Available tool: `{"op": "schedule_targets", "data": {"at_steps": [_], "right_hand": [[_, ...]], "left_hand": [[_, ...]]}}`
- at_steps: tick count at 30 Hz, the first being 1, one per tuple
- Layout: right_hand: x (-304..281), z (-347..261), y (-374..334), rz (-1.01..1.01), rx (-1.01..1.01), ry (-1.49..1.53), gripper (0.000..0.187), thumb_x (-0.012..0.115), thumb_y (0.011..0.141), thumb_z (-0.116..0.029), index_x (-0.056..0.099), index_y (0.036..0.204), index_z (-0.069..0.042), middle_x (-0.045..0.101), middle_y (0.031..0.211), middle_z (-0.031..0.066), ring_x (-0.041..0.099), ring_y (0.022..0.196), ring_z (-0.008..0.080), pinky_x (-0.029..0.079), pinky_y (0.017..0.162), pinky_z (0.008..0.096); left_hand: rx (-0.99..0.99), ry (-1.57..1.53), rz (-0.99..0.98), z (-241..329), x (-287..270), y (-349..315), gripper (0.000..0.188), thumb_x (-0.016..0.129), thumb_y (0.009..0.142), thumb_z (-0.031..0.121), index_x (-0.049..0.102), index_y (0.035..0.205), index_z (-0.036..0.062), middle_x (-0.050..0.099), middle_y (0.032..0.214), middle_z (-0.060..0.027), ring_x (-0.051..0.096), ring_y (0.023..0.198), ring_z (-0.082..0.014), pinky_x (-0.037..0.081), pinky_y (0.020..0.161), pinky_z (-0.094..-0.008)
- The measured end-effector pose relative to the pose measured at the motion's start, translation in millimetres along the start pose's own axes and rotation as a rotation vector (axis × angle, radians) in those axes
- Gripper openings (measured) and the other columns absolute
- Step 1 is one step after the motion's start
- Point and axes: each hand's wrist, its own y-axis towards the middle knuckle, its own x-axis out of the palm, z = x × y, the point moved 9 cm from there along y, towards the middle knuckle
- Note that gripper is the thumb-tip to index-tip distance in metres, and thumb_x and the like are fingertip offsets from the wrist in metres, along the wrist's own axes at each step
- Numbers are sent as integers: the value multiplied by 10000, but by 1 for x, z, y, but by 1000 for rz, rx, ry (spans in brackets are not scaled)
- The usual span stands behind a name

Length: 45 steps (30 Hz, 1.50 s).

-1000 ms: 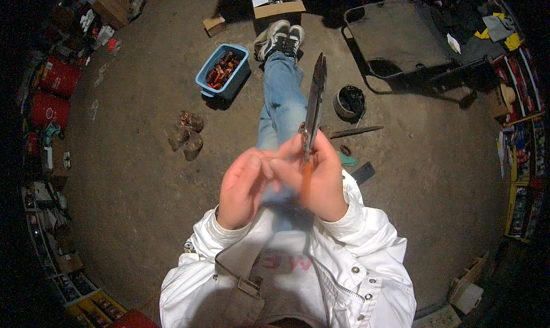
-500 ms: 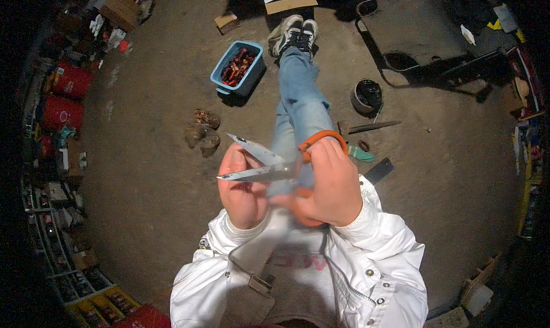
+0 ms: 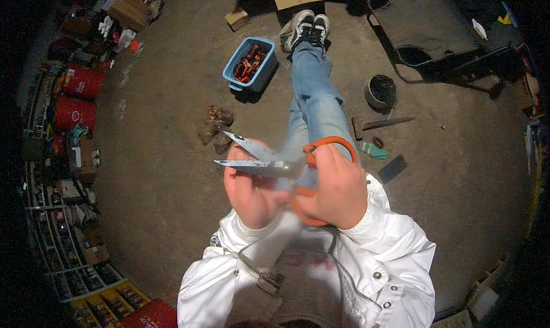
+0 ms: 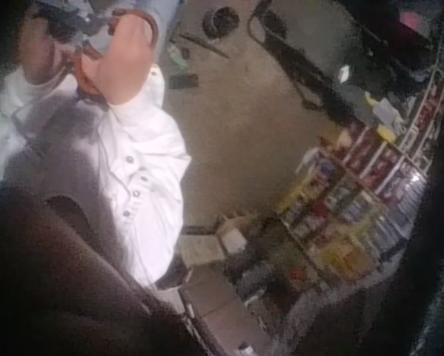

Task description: The person repeatedly trims the stems off red chili peppers using orange-handled shears. Each pepper is held in the left hand and the stem is snipped off with the shears in the right hand. Trimmed stems fall to the floor while the peppers remain in hand or are briefly set aside.

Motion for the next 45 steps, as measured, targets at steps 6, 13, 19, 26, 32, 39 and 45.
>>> {"op": "schedule_targets", "data": {"at_steps": [6,13,19,26,32,39,45], "right_hand": [[-1,-1,-3,67,-42,-28,660,868,582,-521,502,833,-32,567,673,64,568,555,218,459,516,298],[3,1,-2,-7,-9,13,621,850,637,-392,540,986,18,595,790,112,638,681,289,497,564,359],[-6,-7,6,-7,-80,-2,702,855,590,-438,508,983,28,513,861,147,558,769,339,455,642,397],[-2,-7,7,-19,-71,-51,773,879,538,-434,484,1005,39,480,904,157,512,824,363,433,702,417],[-2,-6,8,-48,-29,-31,769,880,541,-434,473,998,32,476,901,159,516,815,360,441,686,416],[0,-4,5,-44,-4,-19,771,885,551,-441,466,990,35,477,888,157,541,744,348,455,633,409],[6,1,2,-31,-6,29,745,845,625,-488,473,991,43,489,884,152,586,680,304,493,594,364]], "left_hand": [[-48,88,55,-2,-3,-3,169,444,968,168,519,987,18,566,891,-50,556,748,-125,469,688,-265],[1,27,27,3,5,-8,155,429,984,158,500,1019,24,571,930,-59,556,728,-121,466,620,-258],[54,80,-53,7,8,-4,151,417,1000,107,496,915,12,504,927,-68,537,724,-118,479,611,-264],[88,8,-50,7,9,-4,106,421,948,39,514,937,-9,519,989,-107,541,723,-136,466,590,-258],[175,55,-74,10,7,-4,110,423,915,20,520,946,-21,520,1018,-127,530,804,-155,450,696,-276],[312,234,-90,16,8,-5,98,448,938,70,520,941,4,509,992,-81,511,882,-152,425,814,-296],[137,151,28,8,3,-11,217,452,994,185,510,1097,3,530,994,-61,551,913,-146,474,817,-322]]}}
